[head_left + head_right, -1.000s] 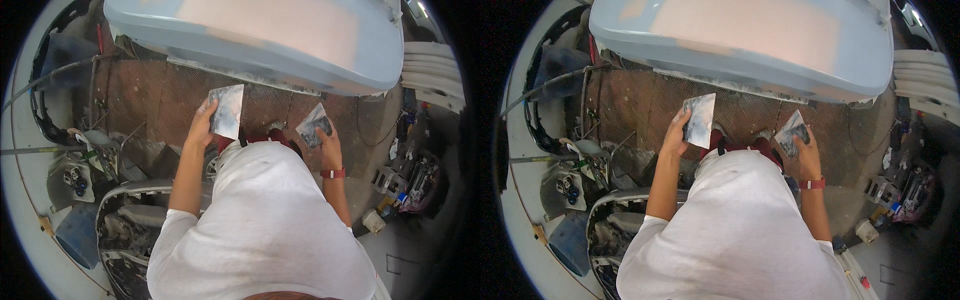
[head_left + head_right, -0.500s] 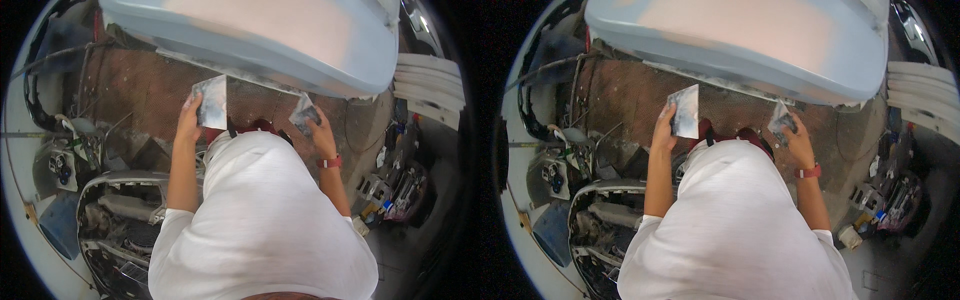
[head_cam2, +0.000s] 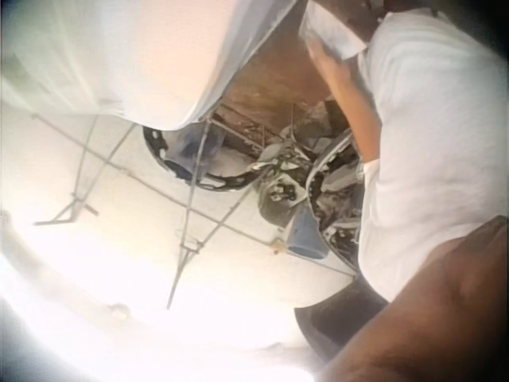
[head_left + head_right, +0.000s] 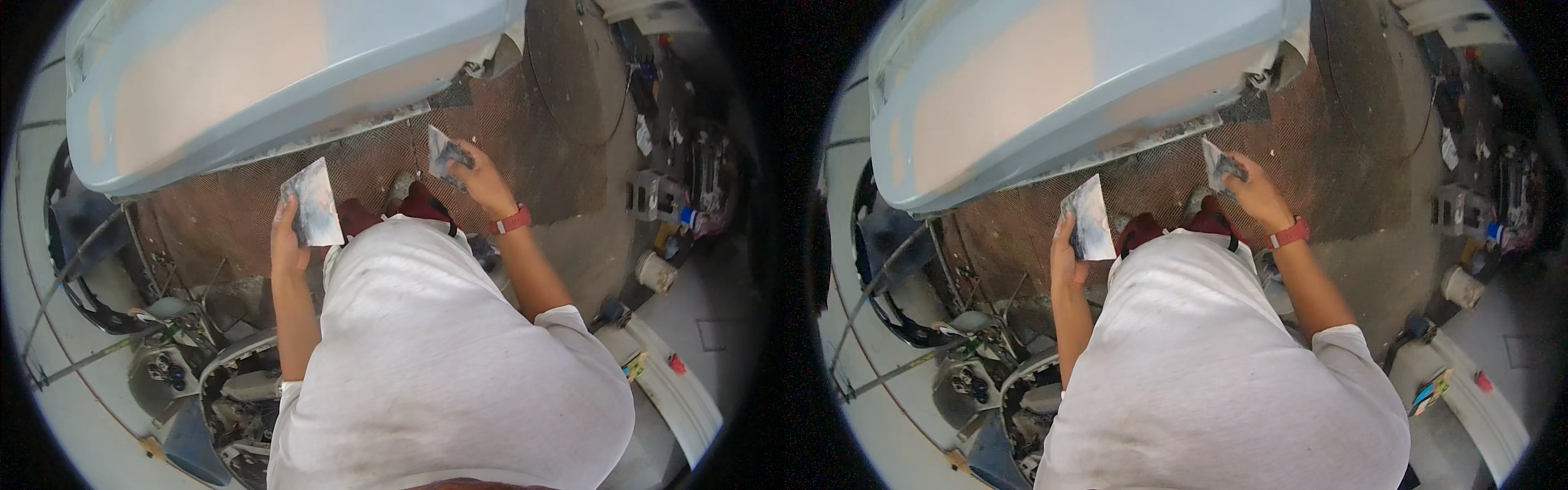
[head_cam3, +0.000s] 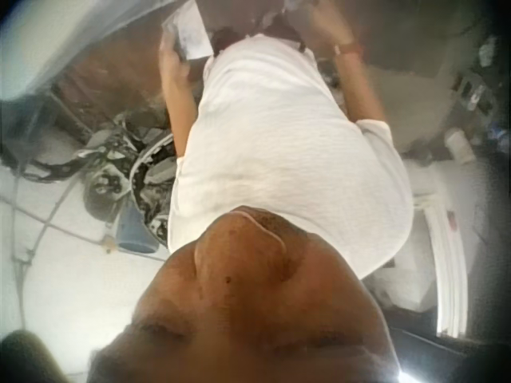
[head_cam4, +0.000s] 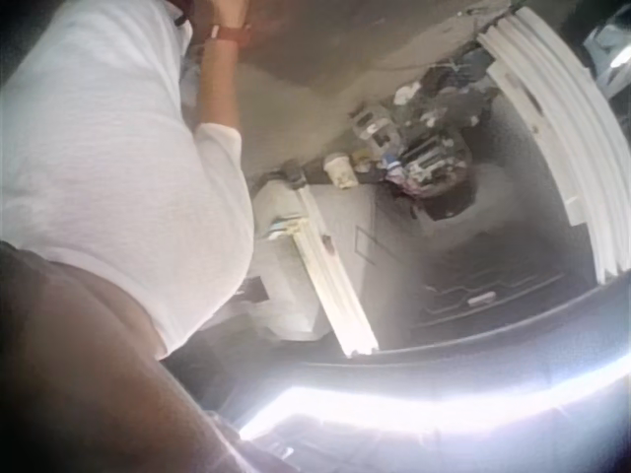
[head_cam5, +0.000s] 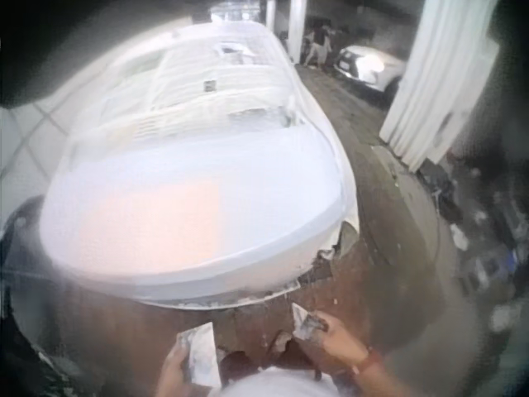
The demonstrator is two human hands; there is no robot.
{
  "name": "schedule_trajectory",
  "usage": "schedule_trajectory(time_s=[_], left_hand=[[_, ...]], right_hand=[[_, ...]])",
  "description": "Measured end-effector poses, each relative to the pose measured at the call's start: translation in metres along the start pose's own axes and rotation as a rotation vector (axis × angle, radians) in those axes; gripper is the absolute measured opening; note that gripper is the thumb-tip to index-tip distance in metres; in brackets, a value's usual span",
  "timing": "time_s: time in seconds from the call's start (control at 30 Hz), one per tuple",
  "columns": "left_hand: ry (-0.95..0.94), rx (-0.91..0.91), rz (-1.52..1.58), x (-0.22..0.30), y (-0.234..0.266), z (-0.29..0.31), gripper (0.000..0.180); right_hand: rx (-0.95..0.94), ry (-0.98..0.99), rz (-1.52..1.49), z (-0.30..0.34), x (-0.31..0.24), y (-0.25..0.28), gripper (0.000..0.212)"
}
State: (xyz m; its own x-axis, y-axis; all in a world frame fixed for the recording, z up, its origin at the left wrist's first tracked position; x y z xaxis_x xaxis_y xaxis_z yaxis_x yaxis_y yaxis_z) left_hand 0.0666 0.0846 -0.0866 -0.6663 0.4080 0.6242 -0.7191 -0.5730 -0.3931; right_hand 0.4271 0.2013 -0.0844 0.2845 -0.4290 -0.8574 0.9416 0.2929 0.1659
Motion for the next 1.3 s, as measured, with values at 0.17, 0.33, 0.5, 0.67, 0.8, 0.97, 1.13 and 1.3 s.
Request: schedule_trajectory(time_s=[0.17, 0.33, 0.5, 0.67, 0.8, 0.97, 1.13, 1.3], left_hand=[[0.037, -0.012, -0.115, -0.007, -0.057, -0.004, 0.044], [0.077, 0.023, -0.209, -0.008, -0.060, -0.010, 0.045], [0.158, 0.097, -0.221, -0.010, -0.038, -0.024, 0.045], [0.189, 0.160, -0.268, -0.008, -0.032, -0.034, 0.043], [0.233, 0.196, -0.278, -0.008, -0.030, -0.035, 0.042], [0.340, 0.190, -0.398, 0.003, -0.002, -0.054, 0.043], [0.406, 0.168, -0.594, 0.029, 0.027, -0.089, 0.039], [0.386, 0.132, -0.728, 0.048, 0.043, -0.108, 0.040]], right_hand=[[0.173, -0.075, -0.199, 0.008, 0.042, 0.053, 0.049], [0.353, -0.119, -0.482, 0.019, 0.073, 0.085, 0.056], [0.442, -0.072, -0.652, 0.013, 0.104, 0.095, 0.054], [0.517, -0.075, -0.778, 0.005, 0.138, 0.089, 0.046], [0.527, -0.046, -0.751, -0.001, 0.150, 0.081, 0.043], [0.619, 0.000, -0.847, 0.000, 0.159, 0.066, 0.040], [0.807, -0.021, -1.077, 0.018, 0.182, 0.012, 0.036], [0.942, -0.121, -1.169, 0.054, 0.181, -0.057, 0.039]])
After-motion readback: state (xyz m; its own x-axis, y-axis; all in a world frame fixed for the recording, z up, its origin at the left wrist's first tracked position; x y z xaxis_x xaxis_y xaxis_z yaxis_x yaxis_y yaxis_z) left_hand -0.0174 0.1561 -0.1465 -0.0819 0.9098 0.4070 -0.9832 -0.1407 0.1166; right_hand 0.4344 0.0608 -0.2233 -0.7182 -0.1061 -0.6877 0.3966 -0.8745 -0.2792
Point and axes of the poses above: each hand's wrist, its own z-axis away from the middle knuckle, its own y-axis out of the back of the hand, x = y × z, the point moved 2 cm from there along -z, towards the middle knuckle, and after that the axes turned 1 degree about y, right-handed, at the moved point
